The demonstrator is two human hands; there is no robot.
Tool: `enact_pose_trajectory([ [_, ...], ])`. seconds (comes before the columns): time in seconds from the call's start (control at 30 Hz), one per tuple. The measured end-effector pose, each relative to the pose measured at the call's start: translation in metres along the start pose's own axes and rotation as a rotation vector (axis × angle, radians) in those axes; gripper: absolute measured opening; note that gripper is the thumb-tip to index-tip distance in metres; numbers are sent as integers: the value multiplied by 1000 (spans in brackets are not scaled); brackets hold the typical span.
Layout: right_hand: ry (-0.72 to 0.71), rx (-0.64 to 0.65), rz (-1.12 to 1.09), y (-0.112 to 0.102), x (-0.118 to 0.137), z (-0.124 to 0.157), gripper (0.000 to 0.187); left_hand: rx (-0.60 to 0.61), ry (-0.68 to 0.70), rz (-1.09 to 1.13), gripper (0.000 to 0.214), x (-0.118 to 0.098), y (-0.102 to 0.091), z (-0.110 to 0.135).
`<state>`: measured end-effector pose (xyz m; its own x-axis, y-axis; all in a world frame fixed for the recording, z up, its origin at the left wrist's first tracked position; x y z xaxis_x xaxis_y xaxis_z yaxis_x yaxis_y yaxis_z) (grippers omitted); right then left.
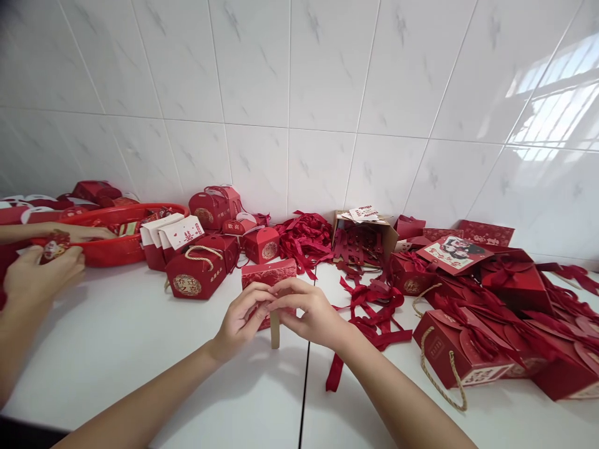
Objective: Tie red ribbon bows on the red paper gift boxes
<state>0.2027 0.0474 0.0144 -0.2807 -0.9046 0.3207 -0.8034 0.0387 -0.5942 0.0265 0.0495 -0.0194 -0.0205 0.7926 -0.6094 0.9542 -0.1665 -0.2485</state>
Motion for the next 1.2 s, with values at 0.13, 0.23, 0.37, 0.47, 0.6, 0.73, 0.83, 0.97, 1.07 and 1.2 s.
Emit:
enact_pose_trajectory([
  [0.13,35,-79,46,5,-5,1,21,-43,-119,113,17,1,2,-1],
  [0.23,72,-107,72,8,-7,2,22,-107,-224,192,14,1,3,-3],
  [0.37,105,-130,99,12,-9,4,14,-199,-351,288,19,1,2,-4],
  [0.47,112,-126,101,13,-11,5,9,-204,-420,319,20,-1,1,-4],
  [0.6,84,-83,79,13,-13,5,11,-155,-483,379,22,-5,0,-5],
  [0.73,65,-46,40,10,-12,5,12,-97,-383,271,21,-6,-3,-5],
  [0.83,85,-29,11,9,-10,5,9,-88,-246,156,18,-4,-6,-5],
  [0.97,102,-4,-5,8,-6,4,9,-16,-9,-20,18,-2,-11,-7],
  [1.07,92,6,-20,7,-6,2,11,10,141,-121,19,-1,-14,-8],
  [1.2,109,41,-23,4,-7,0,14,3,201,-195,19,0,-15,-8],
])
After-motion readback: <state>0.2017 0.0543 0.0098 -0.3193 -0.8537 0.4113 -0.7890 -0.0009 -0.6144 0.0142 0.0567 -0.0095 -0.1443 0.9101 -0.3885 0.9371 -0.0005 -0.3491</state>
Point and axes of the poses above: each hand's wrist, its own z-axis away from the middle knuckle, its own y-axis out of the palm, x = y × z, the point moved 1 cm from there along -z, towards the middle knuckle, and after that the axes turned 11 degrees about z, right-handed, at the moved point
